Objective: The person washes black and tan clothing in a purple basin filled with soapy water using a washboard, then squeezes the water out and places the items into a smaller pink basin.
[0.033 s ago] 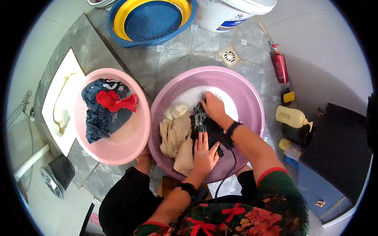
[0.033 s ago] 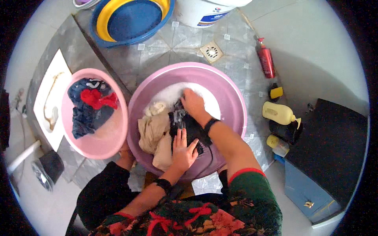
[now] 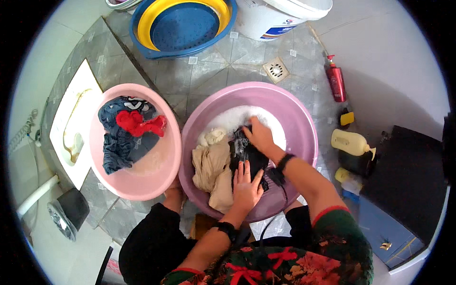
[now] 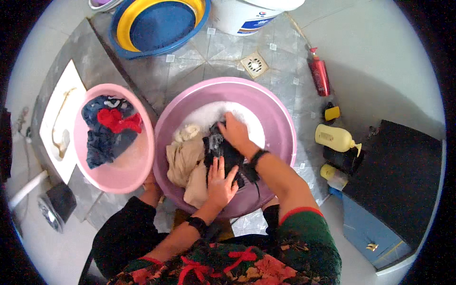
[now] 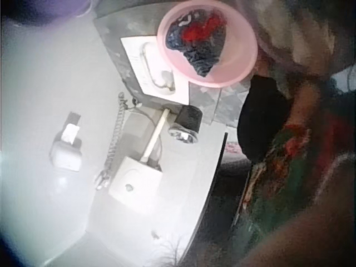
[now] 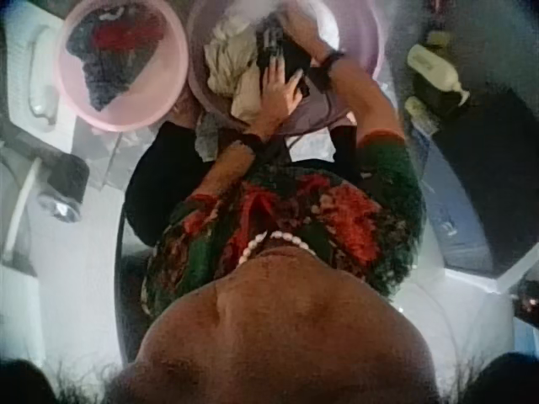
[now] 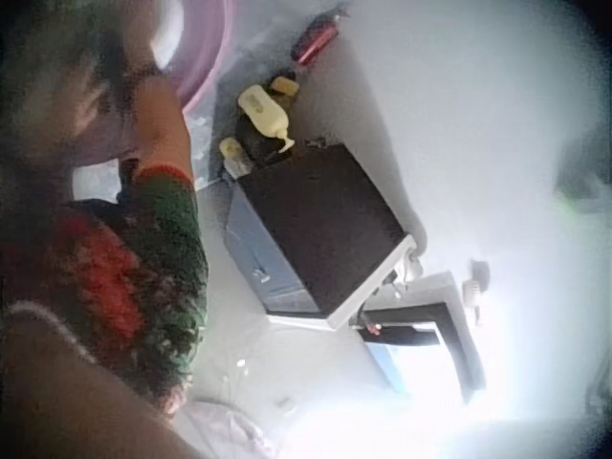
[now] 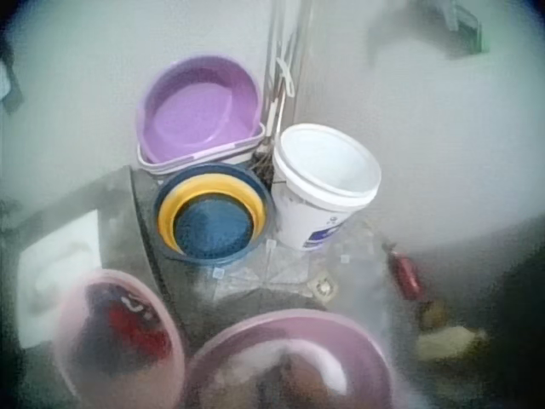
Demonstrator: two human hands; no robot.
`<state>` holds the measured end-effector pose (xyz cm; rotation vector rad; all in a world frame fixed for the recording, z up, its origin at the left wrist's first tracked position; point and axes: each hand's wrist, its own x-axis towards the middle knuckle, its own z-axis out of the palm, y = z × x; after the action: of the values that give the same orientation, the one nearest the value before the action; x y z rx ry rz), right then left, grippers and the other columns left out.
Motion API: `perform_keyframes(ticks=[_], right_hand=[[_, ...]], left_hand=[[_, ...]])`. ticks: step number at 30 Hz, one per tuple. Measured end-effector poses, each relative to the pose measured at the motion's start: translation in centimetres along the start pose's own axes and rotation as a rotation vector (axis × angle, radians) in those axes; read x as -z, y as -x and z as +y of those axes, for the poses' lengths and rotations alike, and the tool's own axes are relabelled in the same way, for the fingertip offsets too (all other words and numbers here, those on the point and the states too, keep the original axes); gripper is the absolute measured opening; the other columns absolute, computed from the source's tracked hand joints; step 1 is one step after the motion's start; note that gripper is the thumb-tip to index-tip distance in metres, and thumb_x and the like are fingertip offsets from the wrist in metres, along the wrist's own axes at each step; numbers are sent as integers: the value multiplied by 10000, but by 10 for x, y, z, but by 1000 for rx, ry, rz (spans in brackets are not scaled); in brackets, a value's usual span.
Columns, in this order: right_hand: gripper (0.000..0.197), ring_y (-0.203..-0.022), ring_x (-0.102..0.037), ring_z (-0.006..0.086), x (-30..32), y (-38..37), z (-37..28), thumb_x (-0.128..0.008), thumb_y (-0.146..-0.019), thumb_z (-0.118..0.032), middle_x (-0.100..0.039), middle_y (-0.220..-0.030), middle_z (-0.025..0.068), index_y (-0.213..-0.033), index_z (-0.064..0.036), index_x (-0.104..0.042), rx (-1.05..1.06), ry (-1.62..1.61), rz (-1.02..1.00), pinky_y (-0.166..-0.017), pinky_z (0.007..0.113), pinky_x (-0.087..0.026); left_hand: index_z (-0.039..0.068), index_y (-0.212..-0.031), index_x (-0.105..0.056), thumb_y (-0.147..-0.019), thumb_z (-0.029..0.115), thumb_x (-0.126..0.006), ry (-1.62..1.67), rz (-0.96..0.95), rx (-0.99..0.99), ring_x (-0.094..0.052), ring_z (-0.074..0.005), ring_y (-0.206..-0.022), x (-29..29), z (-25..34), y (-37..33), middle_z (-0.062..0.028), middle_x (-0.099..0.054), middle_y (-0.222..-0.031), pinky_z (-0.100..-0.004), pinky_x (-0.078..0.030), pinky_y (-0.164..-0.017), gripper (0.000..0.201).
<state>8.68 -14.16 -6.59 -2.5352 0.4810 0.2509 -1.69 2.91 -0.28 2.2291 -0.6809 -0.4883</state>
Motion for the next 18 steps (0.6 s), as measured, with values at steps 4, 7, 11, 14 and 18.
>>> perform_keyframes(ticks=[4,7,11,14,18], right_hand=[[314,-772,-633,340,30,82,-34,-701,-798,-331,-631,-832,140,-973,-81,-627,310,-93,-232,-666,423,-505],[153,-764,-645,334,7,64,-16,-611,-843,-225,-636,-828,140,-869,-74,-601,325,100,-198,-637,428,-515],[87,-754,-649,345,-17,-23,9,-569,-844,-143,-627,-798,141,-831,-57,-570,187,303,28,-616,458,-520],[117,-751,-643,347,-12,-33,15,-610,-833,-160,-600,-800,134,-847,-50,-570,213,257,145,-607,463,-516],[177,-757,-618,325,27,33,-24,-669,-801,-176,-554,-842,117,-845,-49,-554,345,79,56,-608,446,-518]], left_hand=[[8,-1378,-442,-694,243,-761,26,16,212,-267,-481,-1395,-6,-7,14,-288,-300,-1492,-566,-266,-1122,790],[5,-1356,-465,-696,254,-770,18,25,155,-269,-484,-1393,-8,-6,12,-306,-295,-1486,-559,-285,-1111,769],[11,-1358,-477,-708,251,-770,17,-35,63,-276,-478,-1392,-4,-1,3,-302,-266,-1509,-543,-305,-1100,752],[24,-1400,-436,-706,259,-777,1,-57,75,-269,-463,-1402,2,-2,-1,-291,-261,-1519,-526,-293,-1115,808],[-44,-1415,-361,-682,285,-803,9,-5,271,-246,-443,-1418,1,-5,3,-300,-269,-1509,-512,-252,-1146,917]])
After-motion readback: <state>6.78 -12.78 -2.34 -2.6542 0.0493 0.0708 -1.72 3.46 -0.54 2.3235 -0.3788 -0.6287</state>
